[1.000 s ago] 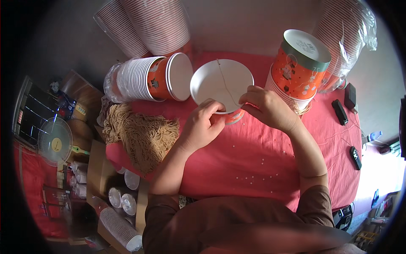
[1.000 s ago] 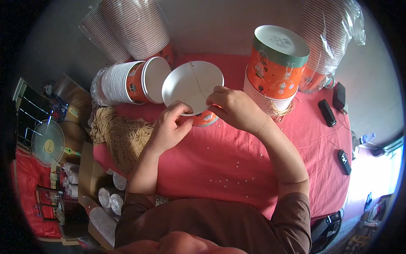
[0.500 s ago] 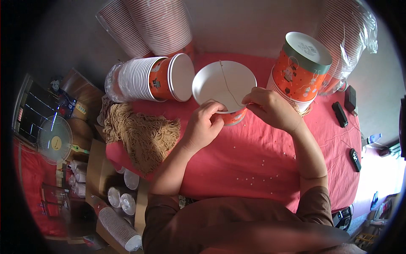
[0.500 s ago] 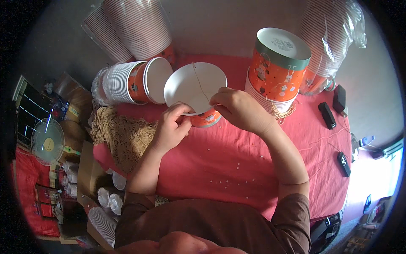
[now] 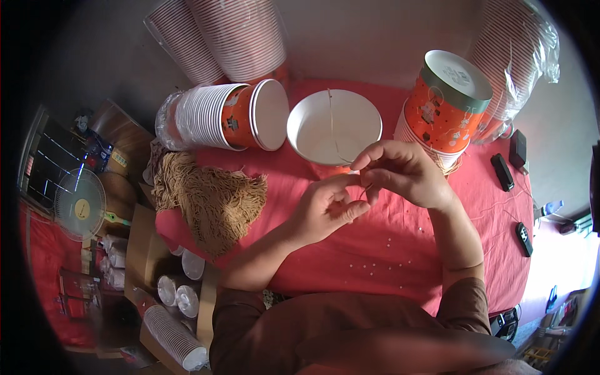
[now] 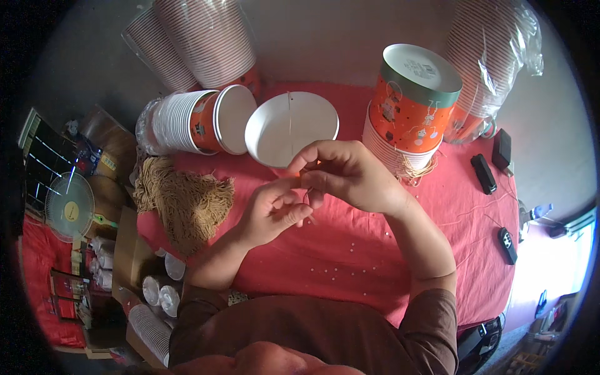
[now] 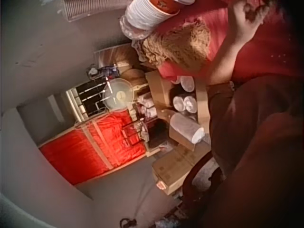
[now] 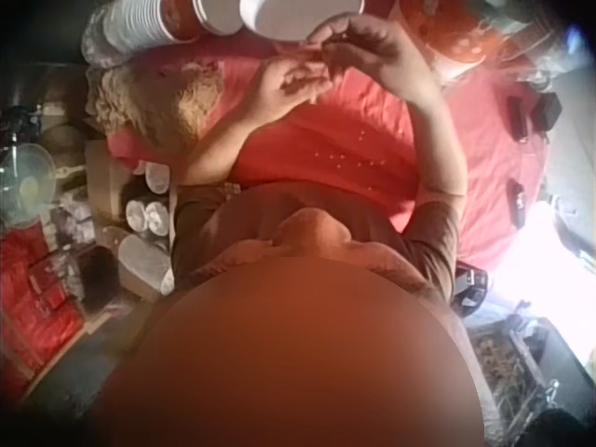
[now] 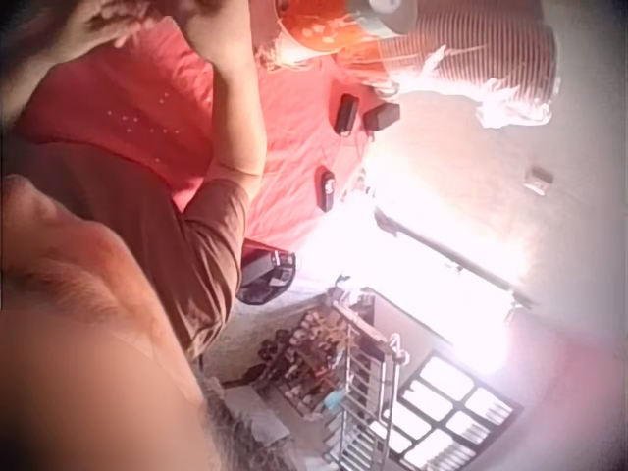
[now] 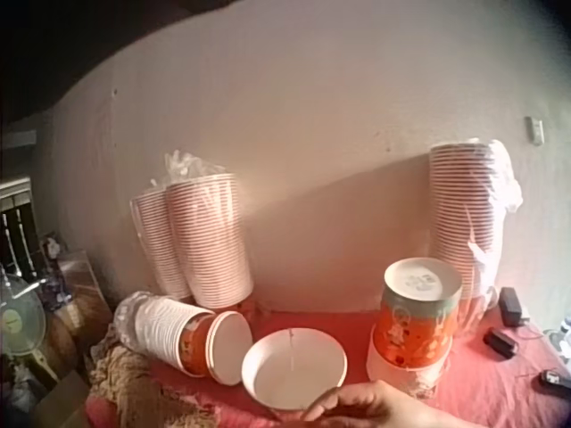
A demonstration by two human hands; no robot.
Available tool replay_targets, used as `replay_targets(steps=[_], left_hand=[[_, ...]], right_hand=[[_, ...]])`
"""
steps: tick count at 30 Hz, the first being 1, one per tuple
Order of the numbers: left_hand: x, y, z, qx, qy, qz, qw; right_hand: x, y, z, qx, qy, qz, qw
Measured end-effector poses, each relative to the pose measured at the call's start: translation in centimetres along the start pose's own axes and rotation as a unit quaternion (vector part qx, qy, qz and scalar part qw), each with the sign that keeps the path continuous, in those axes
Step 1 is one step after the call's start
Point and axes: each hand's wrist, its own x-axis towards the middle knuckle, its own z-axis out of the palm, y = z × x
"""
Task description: Tying rubber bands across the rims of paper tubs for packaging.
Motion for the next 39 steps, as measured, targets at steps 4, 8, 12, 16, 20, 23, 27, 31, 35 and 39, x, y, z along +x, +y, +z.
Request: replay_targets(steps=[4, 8, 12, 16, 20, 23, 27, 31, 35, 39], left_hand=[[0.3, 0.3, -0.4, -0.092, 0.044, -0.03, 0.994], [0.2, 0.6, -1.7, -0.07, 0.072, -0.012, 0.995], [-0.1, 1.1, -2.6, -0.062, 0.079, -0.004, 0.995], [0.0, 1.5, -3.1, 0.001, 0.082, 0.009, 0.997], [0.1, 1.2, -3.2, 0.079, 0.127, 0.041, 0.988], [0.1, 1.5, -2.9, 0.073, 0.131, 0.016, 0.989], [-0.1, 0.9, -2.0, 0.098, 0.109, 0.011, 0.989], [0.1, 0.8, -1.2, 0.063, 0.102, 0.054, 0.991], [0.0, 0.8, -1.7, 0.061, 0.091, 0.014, 0.994], [0.2, 0.6, -1.9, 0.063, 0.084, 0.011, 0.994]], right_hand=[[0.2, 0.4, -1.0, 0.013, 0.093, -0.056, 0.994], [0.7, 1.4, -3.0, -0.028, 0.166, -0.101, 0.98], [1.2, 1.9, -4.1, -0.112, 0.218, -0.146, 0.959], [1.4, 2.6, -4.7, -0.145, 0.26, -0.132, 0.945], [1.6, 2.6, -4.5, -0.291, 0.277, -0.118, 0.908], [1.1, 1.3, -2.8, -0.372, 0.282, -0.17, 0.868], [-0.1, -0.4, 1.3, -0.302, 0.069, -0.125, 0.943], [-0.2, 0.3, 2.0, -0.314, -0.004, -0.06, 0.948], [-0.1, 0.3, 1.8, -0.339, 0.033, -0.079, 0.937], [0.1, 1.4, 1.1, -0.355, 0.043, -0.141, 0.923]])
